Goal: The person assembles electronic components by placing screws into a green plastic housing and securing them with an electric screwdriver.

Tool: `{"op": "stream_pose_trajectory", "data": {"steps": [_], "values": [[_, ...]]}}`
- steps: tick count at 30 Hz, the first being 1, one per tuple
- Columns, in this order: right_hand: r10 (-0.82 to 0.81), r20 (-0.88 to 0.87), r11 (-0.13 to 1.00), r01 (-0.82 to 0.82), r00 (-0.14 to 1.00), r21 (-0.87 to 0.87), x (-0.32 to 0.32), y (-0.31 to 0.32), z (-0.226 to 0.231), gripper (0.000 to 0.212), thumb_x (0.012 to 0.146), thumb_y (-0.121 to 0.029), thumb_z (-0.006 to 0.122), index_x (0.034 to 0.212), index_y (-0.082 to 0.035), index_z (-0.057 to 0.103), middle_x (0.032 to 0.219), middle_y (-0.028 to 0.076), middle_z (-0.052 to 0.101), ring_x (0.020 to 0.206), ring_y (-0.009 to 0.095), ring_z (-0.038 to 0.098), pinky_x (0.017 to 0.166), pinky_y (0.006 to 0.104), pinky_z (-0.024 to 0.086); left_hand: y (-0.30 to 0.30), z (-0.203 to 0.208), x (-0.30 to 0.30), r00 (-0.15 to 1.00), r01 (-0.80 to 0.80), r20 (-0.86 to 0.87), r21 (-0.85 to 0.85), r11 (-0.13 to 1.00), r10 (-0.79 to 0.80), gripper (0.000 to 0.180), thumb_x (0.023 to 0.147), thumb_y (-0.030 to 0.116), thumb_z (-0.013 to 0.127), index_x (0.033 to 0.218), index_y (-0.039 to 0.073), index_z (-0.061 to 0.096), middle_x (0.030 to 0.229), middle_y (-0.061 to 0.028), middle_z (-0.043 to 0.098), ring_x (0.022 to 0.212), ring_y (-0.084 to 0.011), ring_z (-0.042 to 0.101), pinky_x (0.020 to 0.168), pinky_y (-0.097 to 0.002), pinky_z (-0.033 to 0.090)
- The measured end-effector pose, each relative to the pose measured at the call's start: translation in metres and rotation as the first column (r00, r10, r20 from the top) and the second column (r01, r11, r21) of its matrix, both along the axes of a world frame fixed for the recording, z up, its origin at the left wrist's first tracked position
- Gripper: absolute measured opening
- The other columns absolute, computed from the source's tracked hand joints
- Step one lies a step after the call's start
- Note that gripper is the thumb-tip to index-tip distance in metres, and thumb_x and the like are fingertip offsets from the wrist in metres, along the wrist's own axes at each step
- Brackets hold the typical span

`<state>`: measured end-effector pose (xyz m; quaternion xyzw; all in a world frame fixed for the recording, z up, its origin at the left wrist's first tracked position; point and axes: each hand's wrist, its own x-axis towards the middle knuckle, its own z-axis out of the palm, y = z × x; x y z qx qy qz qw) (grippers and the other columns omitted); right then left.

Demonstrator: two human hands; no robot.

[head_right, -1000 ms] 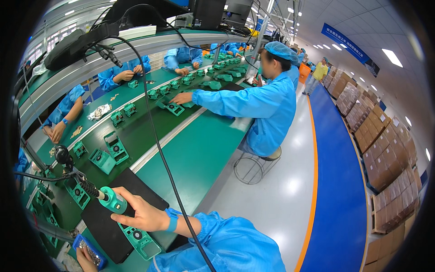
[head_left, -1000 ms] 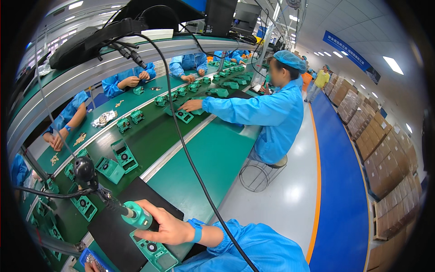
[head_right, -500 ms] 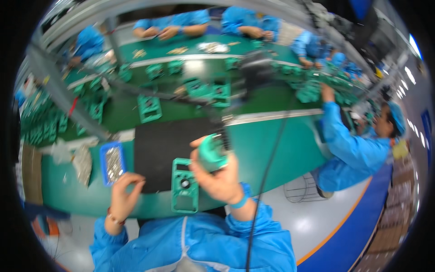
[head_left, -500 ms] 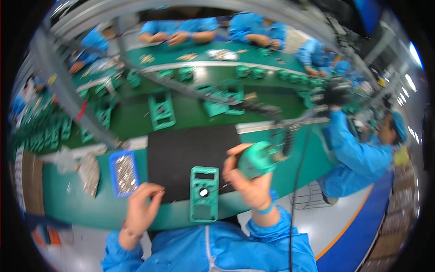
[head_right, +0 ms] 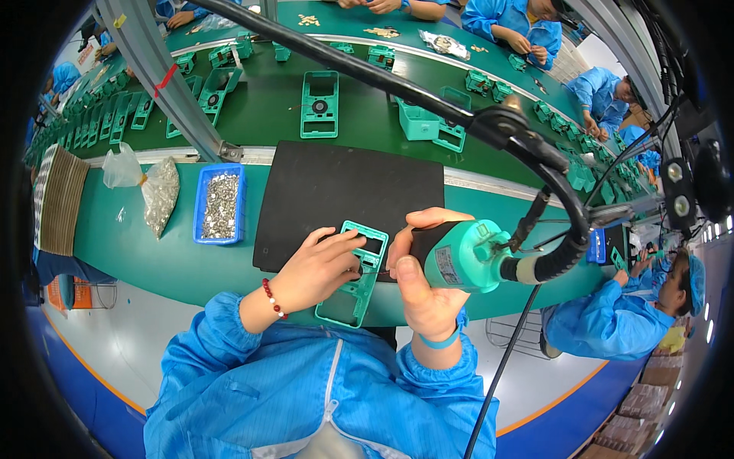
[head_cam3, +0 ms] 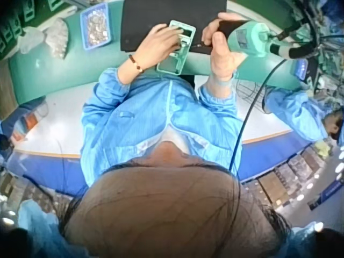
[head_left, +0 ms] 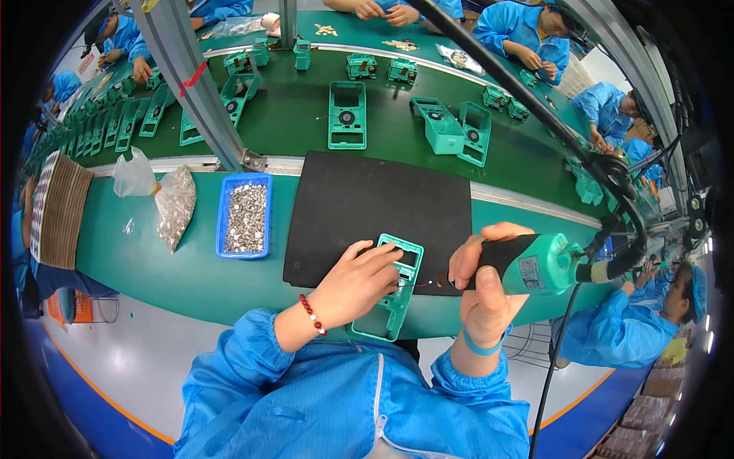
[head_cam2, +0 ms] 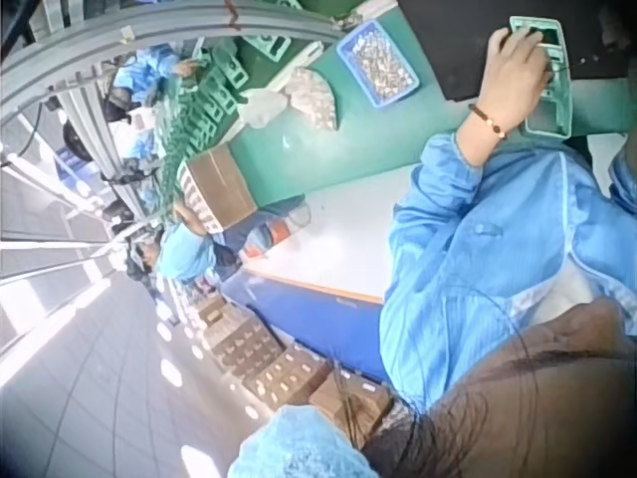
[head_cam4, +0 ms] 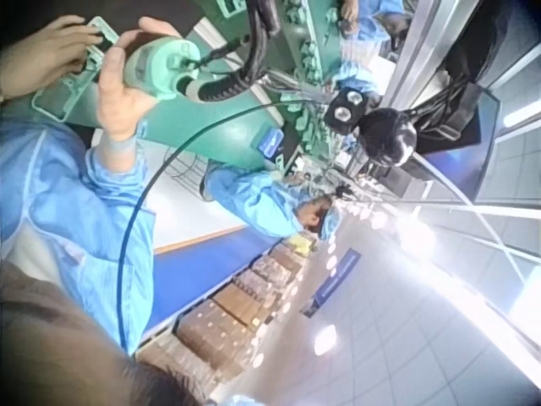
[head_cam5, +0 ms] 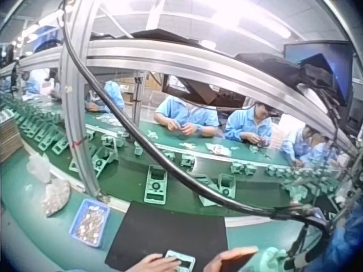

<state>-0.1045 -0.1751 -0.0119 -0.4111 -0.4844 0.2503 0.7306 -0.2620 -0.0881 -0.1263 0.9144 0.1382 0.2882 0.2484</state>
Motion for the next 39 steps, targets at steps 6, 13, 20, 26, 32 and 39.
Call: {"op": "stream_pose_trajectory", "data": {"steps": [6, 13, 20, 26, 32, 39], "values": [[-0.031, 0.002, 1.0, 0.031, 1.0, 0.003, 0.0, -0.005, -0.003, 0.044, 0.086, -0.015, 0.074, 0.119, 0.002, 0.049, 0.073, 0.007, 0.057, 0.062, 0.012, 0.052, 0.055, 0.0241, 0.042, -0.007, -0.013, -0.009, 0.977, -0.206, -0.039, 0.074, 0.976, 0.209, 0.016, 0.083, 0.011, 0.073, 0.098, 0.007, 0.067, 0.119, -0.0065, 0.069, 0.115, -0.0237, 0.063, 0.102, -0.0421, 0.044], [0.007, -0.039, 0.996, -0.011, 0.999, -0.092, -0.012, -0.007, -0.019, 0.045, 0.086, -0.018, 0.079, 0.116, 0.001, 0.052, 0.076, 0.005, 0.059, 0.064, 0.009, 0.055, 0.06, 0.0241, 0.045, -0.026, 0.0, -0.017, 0.974, -0.205, 0.071, -0.11, 0.972, 0.214, 0.018, 0.082, 0.009, 0.075, 0.098, 0.007, 0.068, 0.095, -0.0043, 0.069, 0.09, -0.0234, 0.065, 0.084, -0.0386, 0.046], [0.112, -0.046, 0.979, -0.118, 0.993, -0.165, -0.033, -0.006, -0.011, 0.067, 0.084, -0.061, 0.073, 0.106, -0.004, 0.045, 0.065, 0.001, 0.052, 0.05, 0.008, 0.047, 0.046, 0.0224, 0.038, -0.035, -0.007, -0.02, 0.951, -0.282, 0.142, 0.024, 0.959, 0.276, 0.024, 0.076, 0.02, 0.081, 0.088, 0.008, 0.064, 0.082, -0.002, 0.06, 0.077, -0.0192, 0.06, 0.073, -0.0336, 0.044], [0.208, -0.019, 0.975, -0.208, 0.978, -0.074, -0.035, -0.005, -0.017, 0.068, 0.084, -0.062, 0.071, 0.106, -0.004, 0.045, 0.066, 0.002, 0.054, 0.051, 0.008, 0.049, 0.046, 0.0217, 0.039, -0.031, -0.003, -0.023, 0.971, -0.178, 0.167, 0.014, 0.984, 0.174, 0.025, 0.076, 0.023, 0.082, 0.087, 0.008, 0.065, 0.082, -0.0018, 0.061, 0.08, -0.0179, 0.06, 0.078, -0.0336, 0.045], [0.284, -0.056, 0.957, -0.287, 0.957, -0.043, -0.033, -0.005, -0.02, 0.068, 0.084, -0.063, 0.07, 0.106, -0.005, 0.044, 0.066, 0.001, 0.053, 0.052, 0.008, 0.048, 0.046, 0.0217, 0.04, -0.035, 0.0, -0.023, 0.966, -0.164, 0.193, -0.048, 0.985, 0.17, 0.023, 0.077, 0.023, 0.081, 0.088, 0.009, 0.066, 0.083, 0.0, 0.062, 0.08, -0.0159, 0.059, 0.08, -0.0326, 0.045], [0.34, -0.002, 0.94, -0.34, 0.94, -0.001, -0.035, -0.004, -0.024, 0.067, 0.085, -0.063, 0.07, 0.105, -0.005, 0.043, 0.065, 0.001, 0.053, 0.05, 0.008, 0.048, 0.045, 0.0212, 0.039, -0.037, 0.0, -0.03, 0.966, -0.175, 0.194, -0.005, 0.984, 0.173, 0.021, 0.08, 0.022, 0.079, 0.091, 0.009, 0.067, 0.083, -0.0004, 0.061, 0.08, -0.0162, 0.06, 0.08, -0.0324, 0.045]]}}
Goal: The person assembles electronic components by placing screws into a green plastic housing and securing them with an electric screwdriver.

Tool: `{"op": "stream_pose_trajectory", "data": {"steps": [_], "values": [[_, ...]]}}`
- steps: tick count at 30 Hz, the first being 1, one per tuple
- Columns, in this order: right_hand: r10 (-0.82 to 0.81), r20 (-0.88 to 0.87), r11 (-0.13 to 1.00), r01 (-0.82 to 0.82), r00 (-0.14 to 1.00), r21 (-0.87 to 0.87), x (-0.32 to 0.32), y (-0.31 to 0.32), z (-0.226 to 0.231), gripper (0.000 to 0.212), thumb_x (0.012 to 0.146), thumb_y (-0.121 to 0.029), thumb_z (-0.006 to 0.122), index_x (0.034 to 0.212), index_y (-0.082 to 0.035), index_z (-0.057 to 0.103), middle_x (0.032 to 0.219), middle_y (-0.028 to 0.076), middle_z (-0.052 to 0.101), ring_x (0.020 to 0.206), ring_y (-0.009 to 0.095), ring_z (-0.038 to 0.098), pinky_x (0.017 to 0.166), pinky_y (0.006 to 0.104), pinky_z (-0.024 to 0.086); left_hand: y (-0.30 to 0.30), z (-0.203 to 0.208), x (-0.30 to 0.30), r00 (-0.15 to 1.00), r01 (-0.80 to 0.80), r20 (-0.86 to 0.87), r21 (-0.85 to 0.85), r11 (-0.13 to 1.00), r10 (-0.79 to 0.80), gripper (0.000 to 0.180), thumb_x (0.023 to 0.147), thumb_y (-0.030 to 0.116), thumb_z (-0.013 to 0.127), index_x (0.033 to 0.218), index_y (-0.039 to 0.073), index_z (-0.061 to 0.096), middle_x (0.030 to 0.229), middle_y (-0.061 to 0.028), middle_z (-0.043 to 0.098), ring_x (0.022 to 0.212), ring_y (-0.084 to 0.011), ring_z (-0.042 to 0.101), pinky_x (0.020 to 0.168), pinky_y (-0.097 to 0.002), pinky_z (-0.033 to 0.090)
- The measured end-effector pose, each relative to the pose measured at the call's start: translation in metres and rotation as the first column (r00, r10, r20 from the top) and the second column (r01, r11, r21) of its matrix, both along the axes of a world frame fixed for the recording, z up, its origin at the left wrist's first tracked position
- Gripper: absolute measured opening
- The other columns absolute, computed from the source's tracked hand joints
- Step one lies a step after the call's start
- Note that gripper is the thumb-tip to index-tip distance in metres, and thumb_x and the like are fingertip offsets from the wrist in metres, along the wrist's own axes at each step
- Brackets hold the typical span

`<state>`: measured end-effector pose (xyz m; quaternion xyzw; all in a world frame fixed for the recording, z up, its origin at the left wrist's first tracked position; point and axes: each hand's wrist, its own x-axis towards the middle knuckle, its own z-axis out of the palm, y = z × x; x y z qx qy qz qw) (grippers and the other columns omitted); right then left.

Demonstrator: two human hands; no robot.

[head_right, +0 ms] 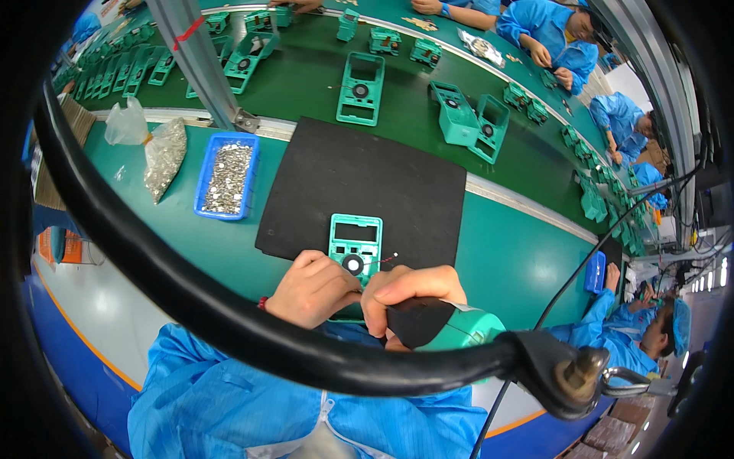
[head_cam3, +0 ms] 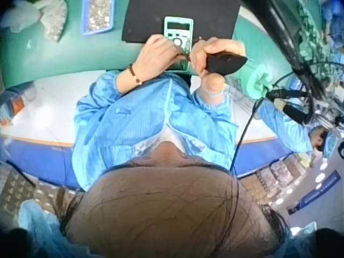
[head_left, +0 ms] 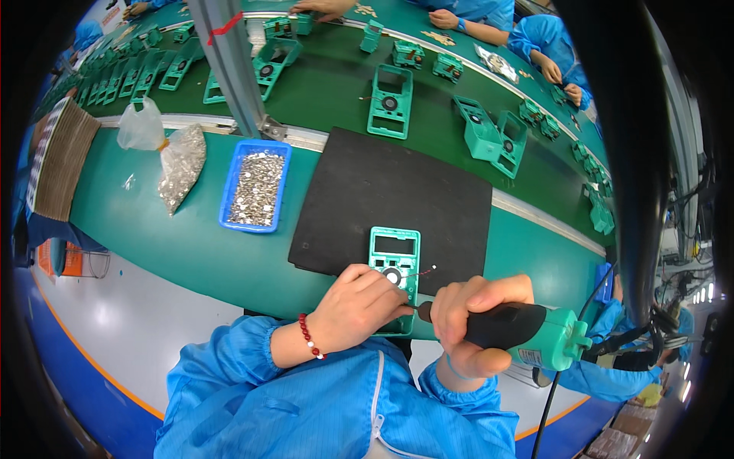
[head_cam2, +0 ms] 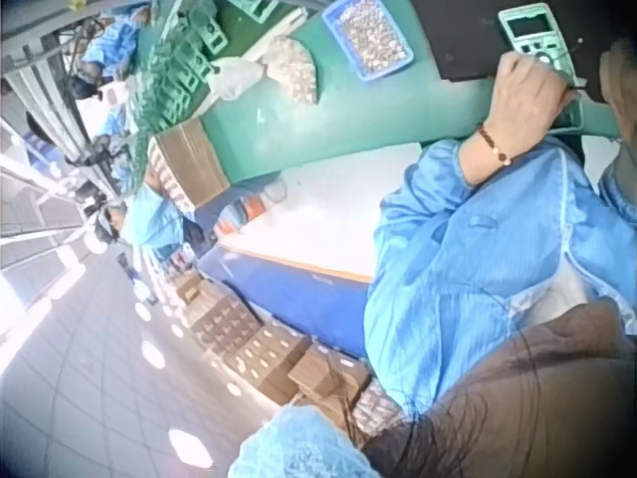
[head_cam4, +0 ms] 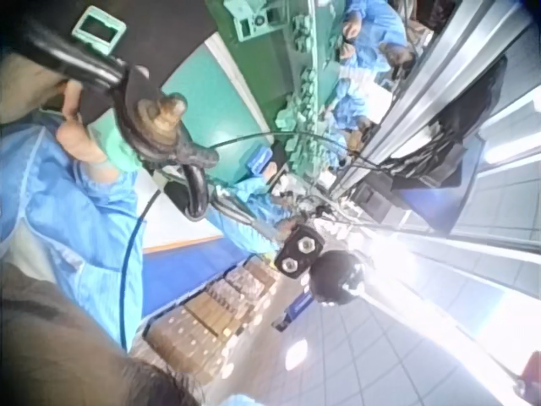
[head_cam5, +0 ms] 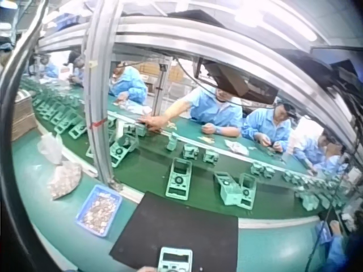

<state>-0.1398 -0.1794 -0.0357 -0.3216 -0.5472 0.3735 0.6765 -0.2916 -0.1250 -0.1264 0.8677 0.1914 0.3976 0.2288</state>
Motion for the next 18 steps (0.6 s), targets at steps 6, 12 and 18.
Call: {"op": "stream_pose_trajectory", "data": {"steps": [6, 12, 18], "values": [[-0.077, 0.053, 0.997, 0.077, 0.996, -0.001, -0.008, -0.008, 0.004, 0.071, 0.085, -0.067, 0.066, 0.107, -0.005, 0.041, 0.065, 0.002, 0.052, 0.048, 0.008, 0.046, 0.043, 0.0216, 0.038, -0.004, 0.006, -0.003, 0.998, 0.053, -0.022, 0.095, 0.994, -0.051, 0.018, 0.087, 0.024, 0.071, 0.093, 0.008, 0.066, 0.083, -0.0016, 0.057, 0.086, -0.0169, 0.059, 0.082, -0.0326, 0.044], [-0.162, 0.039, 0.986, 0.161, 0.986, 0.035, -0.014, -0.003, 0.001, 0.091, 0.083, -0.078, 0.058, 0.128, -0.002, 0.038, 0.068, 0.006, 0.053, 0.051, 0.011, 0.048, 0.045, 0.0251, 0.04, -0.004, -0.002, -0.006, 0.997, -0.028, -0.072, 0.054, 0.998, 0.032, 0.035, 0.08, 0.03, 0.078, 0.103, 0.008, 0.065, 0.093, -0.0039, 0.063, 0.089, -0.0207, 0.06, 0.085, -0.0354, 0.045], [-0.228, 0.04, 0.973, 0.229, 0.973, -0.019, 0.004, 0.011, -0.004, 0.069, 0.089, -0.066, 0.065, 0.114, -0.005, 0.044, 0.071, 0.005, 0.051, 0.053, 0.011, 0.046, 0.05, 0.0262, 0.041, 0.076, 0.024, -0.062, 0.838, -0.502, -0.237, 0.019, 0.864, 0.492, 0.024, 0.084, 0.0, 0.067, 0.108, -0.001, 0.061, 0.104, -0.0179, 0.061, 0.095, -0.0389, 0.061, 0.081, -0.0447, 0.05]]}}
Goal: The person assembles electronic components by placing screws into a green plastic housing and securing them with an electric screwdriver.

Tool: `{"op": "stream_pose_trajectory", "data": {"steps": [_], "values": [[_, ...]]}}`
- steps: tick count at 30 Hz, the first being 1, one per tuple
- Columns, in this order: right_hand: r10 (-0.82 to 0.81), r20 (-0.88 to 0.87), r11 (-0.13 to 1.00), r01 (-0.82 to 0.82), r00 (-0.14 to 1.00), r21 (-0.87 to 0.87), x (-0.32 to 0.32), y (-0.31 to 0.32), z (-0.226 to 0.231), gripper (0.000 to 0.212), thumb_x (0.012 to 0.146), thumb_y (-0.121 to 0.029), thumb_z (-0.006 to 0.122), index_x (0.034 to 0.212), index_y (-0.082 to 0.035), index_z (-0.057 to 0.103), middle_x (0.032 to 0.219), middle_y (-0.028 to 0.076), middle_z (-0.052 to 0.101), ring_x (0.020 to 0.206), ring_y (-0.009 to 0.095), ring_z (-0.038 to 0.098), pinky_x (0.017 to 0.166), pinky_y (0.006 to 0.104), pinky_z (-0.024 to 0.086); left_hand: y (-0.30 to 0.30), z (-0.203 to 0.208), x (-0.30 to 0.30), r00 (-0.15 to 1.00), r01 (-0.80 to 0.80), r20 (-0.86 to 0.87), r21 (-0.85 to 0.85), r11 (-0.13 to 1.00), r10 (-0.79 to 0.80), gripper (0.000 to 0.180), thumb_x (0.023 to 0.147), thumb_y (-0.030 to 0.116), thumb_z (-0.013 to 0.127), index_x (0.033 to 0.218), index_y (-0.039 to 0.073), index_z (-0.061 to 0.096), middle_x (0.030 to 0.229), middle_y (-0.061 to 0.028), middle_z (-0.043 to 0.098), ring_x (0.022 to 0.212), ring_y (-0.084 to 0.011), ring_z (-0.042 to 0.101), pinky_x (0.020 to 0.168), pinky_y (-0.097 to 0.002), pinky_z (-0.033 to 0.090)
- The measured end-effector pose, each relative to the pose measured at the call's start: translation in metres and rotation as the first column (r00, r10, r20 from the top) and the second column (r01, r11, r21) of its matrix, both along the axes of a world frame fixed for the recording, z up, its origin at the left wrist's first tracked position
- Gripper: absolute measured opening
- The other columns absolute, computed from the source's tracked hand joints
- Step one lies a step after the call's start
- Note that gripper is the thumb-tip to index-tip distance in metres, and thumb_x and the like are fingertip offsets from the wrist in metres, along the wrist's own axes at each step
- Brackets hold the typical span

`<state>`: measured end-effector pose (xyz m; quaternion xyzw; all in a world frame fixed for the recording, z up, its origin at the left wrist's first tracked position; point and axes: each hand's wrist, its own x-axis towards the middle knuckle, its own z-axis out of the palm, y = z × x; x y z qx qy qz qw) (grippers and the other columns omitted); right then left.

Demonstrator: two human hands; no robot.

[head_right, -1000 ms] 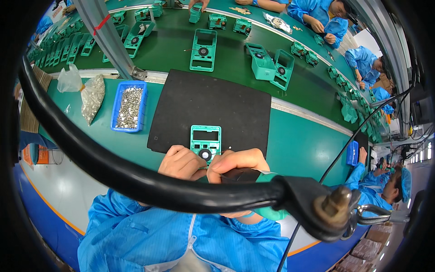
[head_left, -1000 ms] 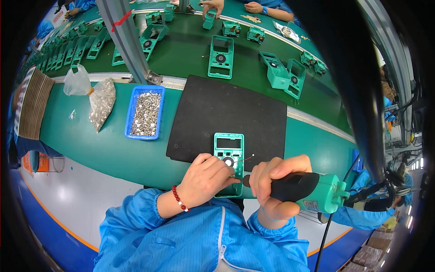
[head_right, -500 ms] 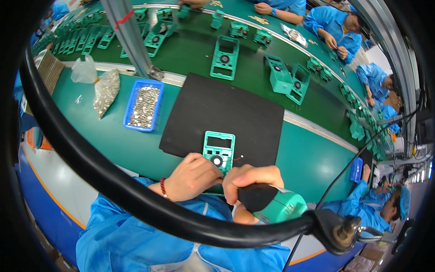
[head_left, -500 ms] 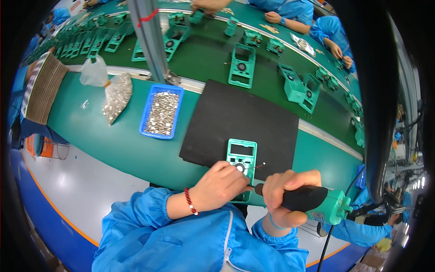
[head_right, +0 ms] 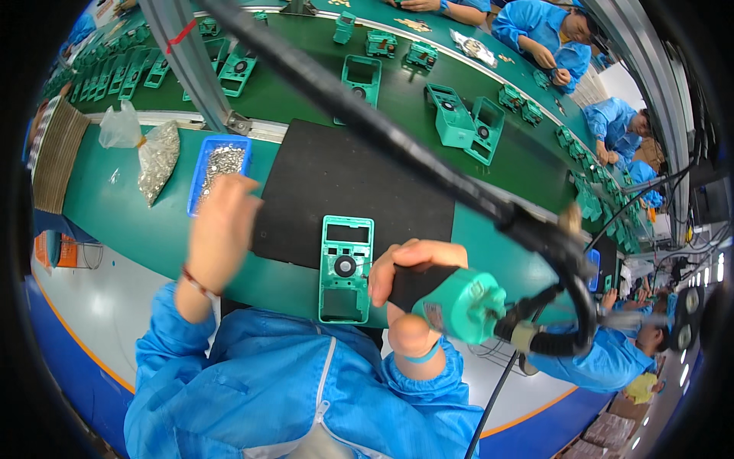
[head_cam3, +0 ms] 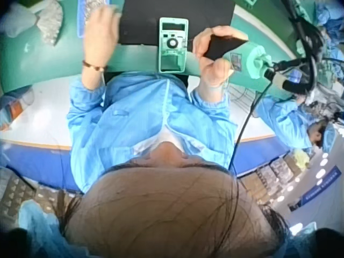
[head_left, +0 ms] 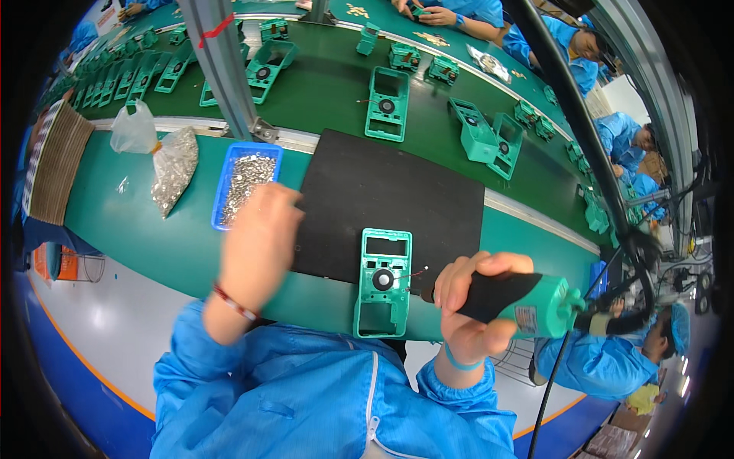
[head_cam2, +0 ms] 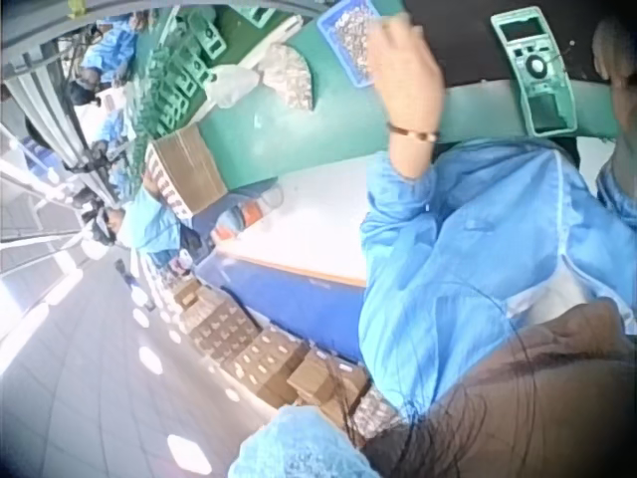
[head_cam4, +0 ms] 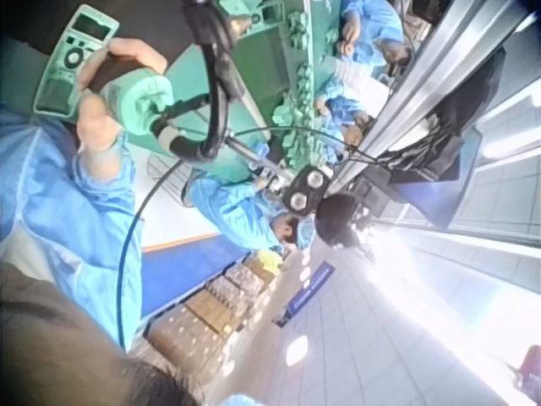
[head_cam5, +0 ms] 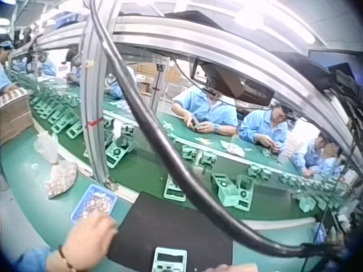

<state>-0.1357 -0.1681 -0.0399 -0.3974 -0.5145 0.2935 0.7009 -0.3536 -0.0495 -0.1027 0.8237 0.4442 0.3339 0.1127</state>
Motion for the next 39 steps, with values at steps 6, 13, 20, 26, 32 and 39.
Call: {"op": "stream_pose_trajectory", "data": {"steps": [6, 13, 20, 26, 32, 39], "values": [[-0.057, -0.002, 0.995, 0.056, 0.998, -0.077, 0.006, 0.004, -0.013, 0.056, 0.09, -0.051, 0.071, 0.108, -0.003, 0.049, 0.065, 0.003, 0.048, 0.049, 0.01, 0.042, 0.047, 0.0263, 0.037, 0.062, -0.016, -0.067, 0.836, -0.125, -0.548, -0.136, 0.983, 0.03, 0.02, 0.081, 0.013, 0.074, 0.097, 0.003, 0.067, 0.097, -0.0121, 0.063, 0.092, -0.0306, 0.061, 0.083, -0.0439, 0.047], [-0.066, 0.006, 0.997, 0.066, 0.998, -0.033, 0.008, 0.007, -0.023, 0.054, 0.091, -0.05, 0.07, 0.109, -0.003, 0.05, 0.063, 0.003, 0.048, 0.048, 0.01, 0.041, 0.045, 0.0258, 0.036, 0.062, -0.038, -0.058, 0.875, -0.089, -0.475, 0.037, 0.995, 0.096, 0.009, 0.083, 0.012, 0.073, 0.086, 0.007, 0.067, 0.09, -0.0092, 0.062, 0.09, -0.03, 0.06, 0.081, -0.0416, 0.044], [-0.067, 0.006, 0.995, 0.067, 0.998, -0.069, 0.005, 0.013, -0.036, 0.053, 0.091, -0.049, 0.07, 0.109, -0.003, 0.05, 0.062, 0.002, 0.048, 0.048, 0.01, 0.041, 0.045, 0.0259, 0.036, 0.06, -0.027, -0.059, 0.923, 0.008, -0.381, -0.101, 0.995, -0.046, 0.01, 0.085, 0.012, 0.072, 0.085, 0.005, 0.064, 0.089, -0.0101, 0.061, 0.089, -0.0318, 0.06, 0.078, -0.0422, 0.045], [-0.07, 0.007, 0.996, 0.07, 0.998, -0.049, 0.006, 0.019, -0.039, 0.052, 0.092, -0.049, 0.069, 0.109, -0.003, 0.05, 0.061, 0.002, 0.048, 0.048, 0.009, 0.041, 0.045, 0.0262, 0.037, 0.055, -0.028, -0.058, 0.964, -0.071, -0.26, -0.037, 0.997, 0.059, 0.015, 0.086, 0.013, 0.073, 0.085, 0.002, 0.062, 0.086, -0.0116, 0.06, 0.075, -0.0327, 0.061, 0.069, -0.0428, 0.047], [-0.079, 0.016, 0.996, 0.08, 0.997, -0.048, 0.008, 0.022, -0.052, 0.05, 0.093, -0.047, 0.07, 0.108, -0.003, 0.05, 0.061, 0.002, 0.047, 0.047, 0.01, 0.04, 0.045, 0.0259, 0.037, 0.027, -0.021, -0.032, 0.998, -0.05, 0.027, -0.146, 0.988, 0.054, 0.015, 0.084, 0.009, 0.076, 0.089, 0.001, 0.063, 0.081, -0.0116, 0.06, 0.073, -0.0268, 0.062, 0.065, -0.0369, 0.049], [-0.082, 0.022, 0.995, 0.083, 0.996, -0.048, 0.006, 0.024, -0.055, 0.047, 0.093, -0.043, 0.071, 0.108, -0.004, 0.049, 0.061, 0.002, 0.047, 0.046, 0.01, 0.04, 0.044, 0.0249, 0.036, -0.032, -0.023, 0.006, 0.944, 0.326, 0.066, -0.036, 0.945, -0.323, 0.017, 0.081, 0.012, 0.078, 0.09, 0.006, 0.065, 0.088, -0.0048, 0.067, 0.079, -0.0232, 0.065, 0.07, -0.0365, 0.049]]}}
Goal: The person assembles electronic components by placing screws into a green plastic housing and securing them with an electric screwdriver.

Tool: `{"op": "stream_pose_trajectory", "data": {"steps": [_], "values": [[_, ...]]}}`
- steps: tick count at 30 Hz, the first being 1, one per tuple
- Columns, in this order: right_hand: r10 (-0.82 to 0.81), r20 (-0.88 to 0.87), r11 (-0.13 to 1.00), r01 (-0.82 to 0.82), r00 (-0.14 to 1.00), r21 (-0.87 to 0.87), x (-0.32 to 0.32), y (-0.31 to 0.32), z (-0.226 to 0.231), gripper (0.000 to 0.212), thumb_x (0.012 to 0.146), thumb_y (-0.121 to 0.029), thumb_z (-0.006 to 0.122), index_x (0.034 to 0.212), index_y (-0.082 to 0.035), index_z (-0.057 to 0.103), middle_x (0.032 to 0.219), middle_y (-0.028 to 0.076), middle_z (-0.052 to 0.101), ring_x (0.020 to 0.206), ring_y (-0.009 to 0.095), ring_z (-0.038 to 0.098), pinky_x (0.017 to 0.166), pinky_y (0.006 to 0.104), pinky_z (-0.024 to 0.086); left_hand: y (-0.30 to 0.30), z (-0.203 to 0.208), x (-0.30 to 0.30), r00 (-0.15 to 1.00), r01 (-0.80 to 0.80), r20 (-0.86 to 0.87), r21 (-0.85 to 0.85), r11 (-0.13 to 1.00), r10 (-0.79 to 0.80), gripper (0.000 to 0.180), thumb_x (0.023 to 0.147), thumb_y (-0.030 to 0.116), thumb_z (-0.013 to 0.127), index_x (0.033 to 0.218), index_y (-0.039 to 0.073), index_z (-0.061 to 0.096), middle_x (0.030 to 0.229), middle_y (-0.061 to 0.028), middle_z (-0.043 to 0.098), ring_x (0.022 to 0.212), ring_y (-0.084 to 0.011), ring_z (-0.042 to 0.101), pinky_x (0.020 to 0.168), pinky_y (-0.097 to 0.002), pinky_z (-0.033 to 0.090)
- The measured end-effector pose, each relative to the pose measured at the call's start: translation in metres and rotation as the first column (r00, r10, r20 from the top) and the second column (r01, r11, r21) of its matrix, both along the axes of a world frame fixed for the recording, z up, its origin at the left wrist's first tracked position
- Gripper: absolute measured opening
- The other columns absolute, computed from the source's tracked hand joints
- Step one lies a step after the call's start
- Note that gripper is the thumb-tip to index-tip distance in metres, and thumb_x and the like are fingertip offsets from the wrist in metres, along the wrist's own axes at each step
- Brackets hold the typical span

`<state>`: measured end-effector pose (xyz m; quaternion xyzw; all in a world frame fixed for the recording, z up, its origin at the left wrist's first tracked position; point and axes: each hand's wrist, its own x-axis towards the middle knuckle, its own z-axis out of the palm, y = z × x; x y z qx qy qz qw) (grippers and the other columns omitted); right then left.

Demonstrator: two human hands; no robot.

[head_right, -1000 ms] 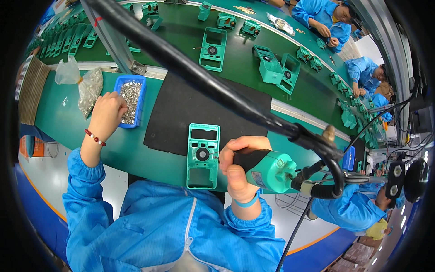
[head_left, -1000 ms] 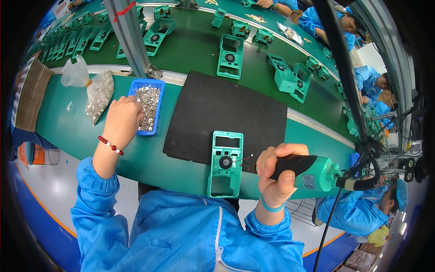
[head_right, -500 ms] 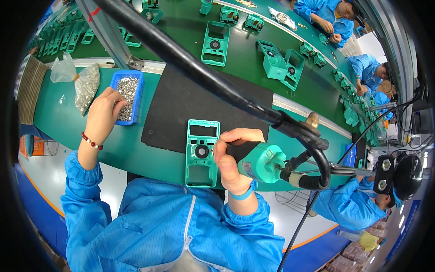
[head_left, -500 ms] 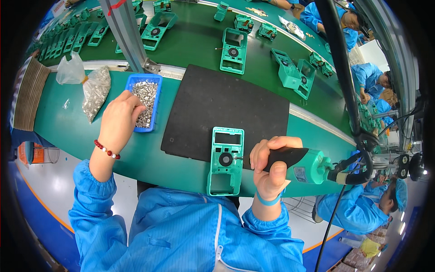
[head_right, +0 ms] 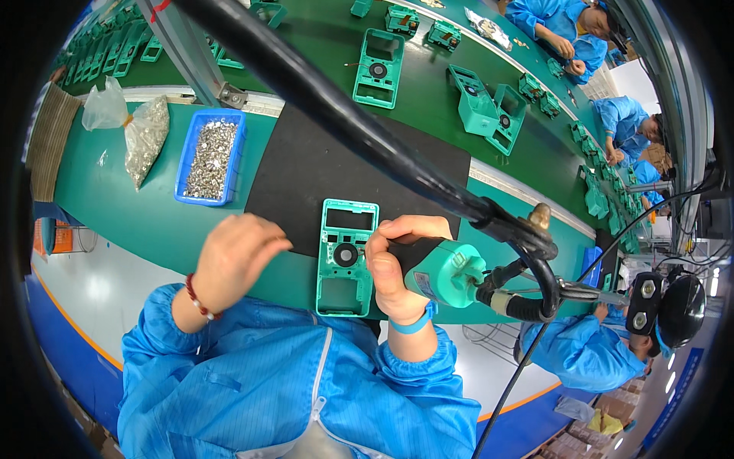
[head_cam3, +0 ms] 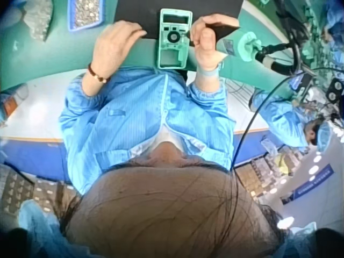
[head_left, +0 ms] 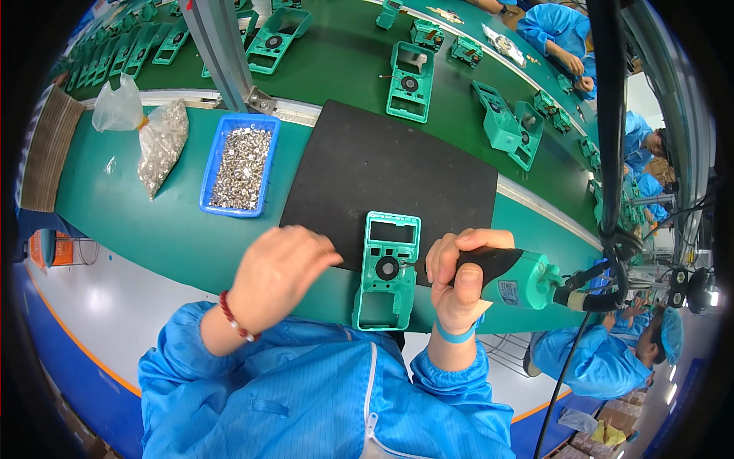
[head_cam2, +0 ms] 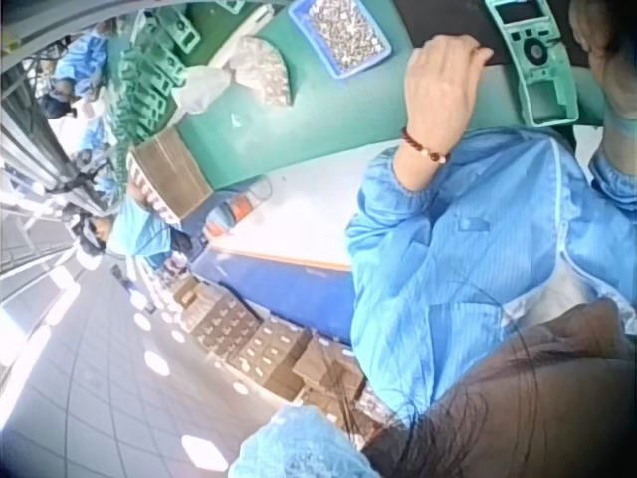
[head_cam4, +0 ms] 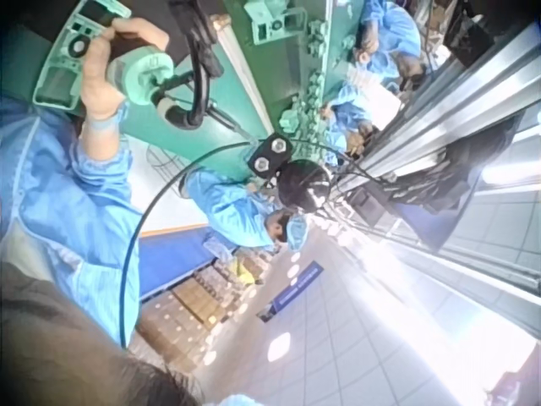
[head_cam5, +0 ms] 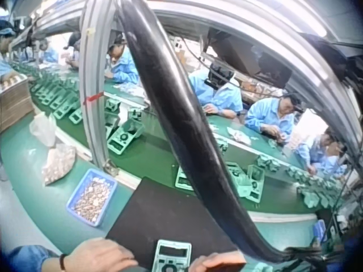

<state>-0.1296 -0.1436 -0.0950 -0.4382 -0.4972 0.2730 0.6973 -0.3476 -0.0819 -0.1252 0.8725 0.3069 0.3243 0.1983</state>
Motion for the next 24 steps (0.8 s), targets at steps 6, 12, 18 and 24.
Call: {"op": "stream_pose_trajectory", "data": {"steps": [6, 12, 18, 24], "values": [[0.002, 0.012, 1.0, -0.002, 1.0, 0.0, -0.001, 0.002, -0.004, 0.047, 0.094, -0.043, 0.07, 0.108, -0.003, 0.049, 0.06, 0.002, 0.046, 0.047, 0.01, 0.04, 0.044, 0.0252, 0.035, -0.03, -0.011, 0.023, 0.985, 0.166, 0.034, 0.052, 0.985, -0.167, 0.021, 0.082, 0.018, 0.076, 0.092, 0.006, 0.062, 0.097, -0.0047, 0.069, 0.086, -0.0183, 0.065, 0.078, -0.0338, 0.048], [0.106, -0.122, 0.993, -0.111, 0.987, -0.033, 0.007, -0.003, -0.009, 0.044, 0.088, -0.022, 0.079, 0.112, 0.0, 0.049, 0.073, 0.006, 0.059, 0.062, 0.012, 0.056, 0.057, 0.0254, 0.047, -0.045, -0.02, 0.036, 0.97, 0.241, -0.004, 0.058, 0.969, -0.241, 0.023, 0.084, 0.024, 0.075, 0.095, 0.007, 0.064, 0.12, -0.0075, 0.068, 0.106, -0.0197, 0.064, 0.091, -0.0364, 0.047], [0.022, 0.037, 1.0, -0.021, 0.999, -0.019, -0.002, 0.002, -0.009, 0.048, 0.092, -0.04, 0.074, 0.108, -0.003, 0.048, 0.062, 0.003, 0.049, 0.047, 0.01, 0.041, 0.044, 0.0247, 0.035, -0.05, -0.03, 0.048, 0.975, 0.218, -0.047, 0.063, 0.974, -0.216, 0.025, 0.085, 0.024, 0.073, 0.095, 0.004, 0.063, 0.124, -0.0138, 0.066, 0.113, -0.0245, 0.063, 0.096, -0.0396, 0.047], [0.043, -0.003, 0.998, -0.043, 0.999, -0.045, -0.003, 0.004, -0.012, 0.047, 0.091, -0.038, 0.076, 0.107, -0.004, 0.048, 0.063, 0.003, 0.051, 0.049, 0.01, 0.044, 0.045, 0.0243, 0.037, -0.052, -0.035, 0.051, 0.978, 0.2, -0.088, 0.097, 0.975, -0.191, 0.022, 0.086, 0.023, 0.071, 0.094, 0.003, 0.063, 0.123, -0.0163, 0.067, 0.115, -0.0257, 0.063, 0.095, -0.0399, 0.048]]}}
